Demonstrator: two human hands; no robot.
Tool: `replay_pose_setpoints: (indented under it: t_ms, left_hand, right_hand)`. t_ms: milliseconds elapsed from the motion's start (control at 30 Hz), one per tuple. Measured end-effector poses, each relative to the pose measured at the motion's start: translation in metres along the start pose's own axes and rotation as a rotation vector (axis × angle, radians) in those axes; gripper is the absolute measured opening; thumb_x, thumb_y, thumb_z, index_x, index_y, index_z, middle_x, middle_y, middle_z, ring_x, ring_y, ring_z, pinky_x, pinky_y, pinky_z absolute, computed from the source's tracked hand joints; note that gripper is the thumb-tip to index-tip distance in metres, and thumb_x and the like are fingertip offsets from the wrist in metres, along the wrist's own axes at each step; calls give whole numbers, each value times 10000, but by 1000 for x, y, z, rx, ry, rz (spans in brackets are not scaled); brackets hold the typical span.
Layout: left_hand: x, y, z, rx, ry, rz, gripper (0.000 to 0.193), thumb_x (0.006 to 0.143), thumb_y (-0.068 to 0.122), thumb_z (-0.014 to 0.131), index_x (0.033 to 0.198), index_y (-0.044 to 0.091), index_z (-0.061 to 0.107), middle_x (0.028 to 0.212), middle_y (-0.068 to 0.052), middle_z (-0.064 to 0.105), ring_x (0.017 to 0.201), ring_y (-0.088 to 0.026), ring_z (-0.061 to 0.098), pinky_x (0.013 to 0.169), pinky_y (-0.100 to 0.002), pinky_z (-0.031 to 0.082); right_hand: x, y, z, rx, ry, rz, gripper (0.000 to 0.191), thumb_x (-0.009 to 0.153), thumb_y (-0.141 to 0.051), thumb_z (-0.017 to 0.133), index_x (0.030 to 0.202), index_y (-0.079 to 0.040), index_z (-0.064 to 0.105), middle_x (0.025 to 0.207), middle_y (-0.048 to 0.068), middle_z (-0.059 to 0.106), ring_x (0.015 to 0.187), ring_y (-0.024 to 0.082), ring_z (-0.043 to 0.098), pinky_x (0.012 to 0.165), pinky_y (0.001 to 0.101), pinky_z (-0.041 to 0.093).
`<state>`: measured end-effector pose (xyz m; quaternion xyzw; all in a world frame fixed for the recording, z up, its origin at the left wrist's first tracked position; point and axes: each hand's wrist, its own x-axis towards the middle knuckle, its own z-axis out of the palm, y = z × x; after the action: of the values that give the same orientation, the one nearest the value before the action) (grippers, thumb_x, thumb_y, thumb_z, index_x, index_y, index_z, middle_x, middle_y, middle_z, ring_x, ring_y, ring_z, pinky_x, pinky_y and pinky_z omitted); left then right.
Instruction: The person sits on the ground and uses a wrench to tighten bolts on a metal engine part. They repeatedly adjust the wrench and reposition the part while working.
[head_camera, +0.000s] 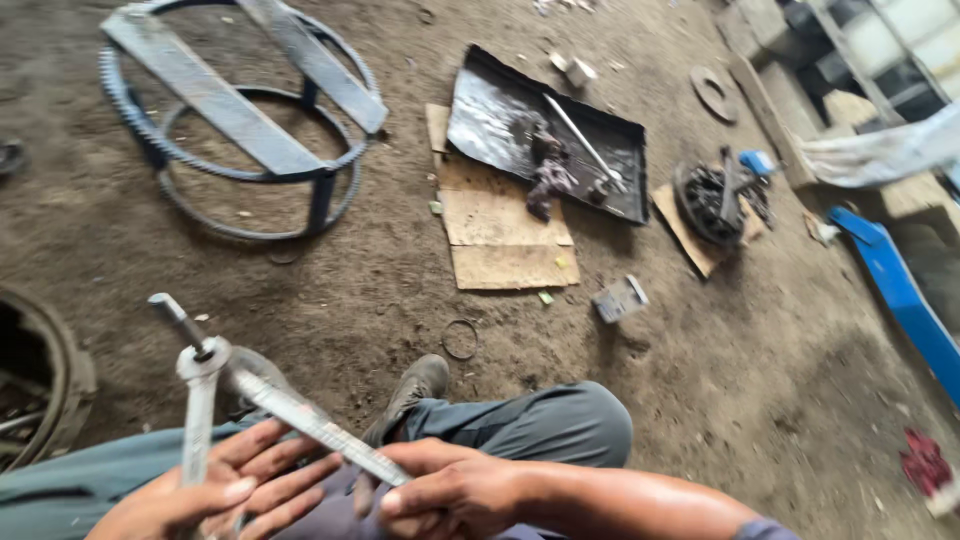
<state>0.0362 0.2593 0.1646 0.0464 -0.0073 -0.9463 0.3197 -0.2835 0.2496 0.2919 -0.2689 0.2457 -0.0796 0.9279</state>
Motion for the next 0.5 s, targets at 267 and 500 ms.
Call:
replay_pose_setpoints:
  t_ms: [267, 500]
  left_hand:
    - [-17, 2, 95, 294, 167, 268, 849, 925, -11, 629, 1635, 26, 165, 1609, -283, 351, 1454, -457, 450, 1123, -624, 439]
    - [-4, 4, 121, 271, 372, 234, 799, 804, -23, 585, 1539, 32, 278, 1507, -292, 458, 1377, -442, 505, 1056, -633, 485]
  right_hand:
    - [4, -25, 24, -268, 276, 113, 219, 1045, -226, 571, 1212, -97, 512, 694, -49, 373, 540, 60, 328, 479, 242, 284]
    - [5, -24, 39, -439, 352, 113, 164, 1036, -210, 548, 1136, -86, 510, 708, -52, 421, 571, 51, 353, 483, 231, 310]
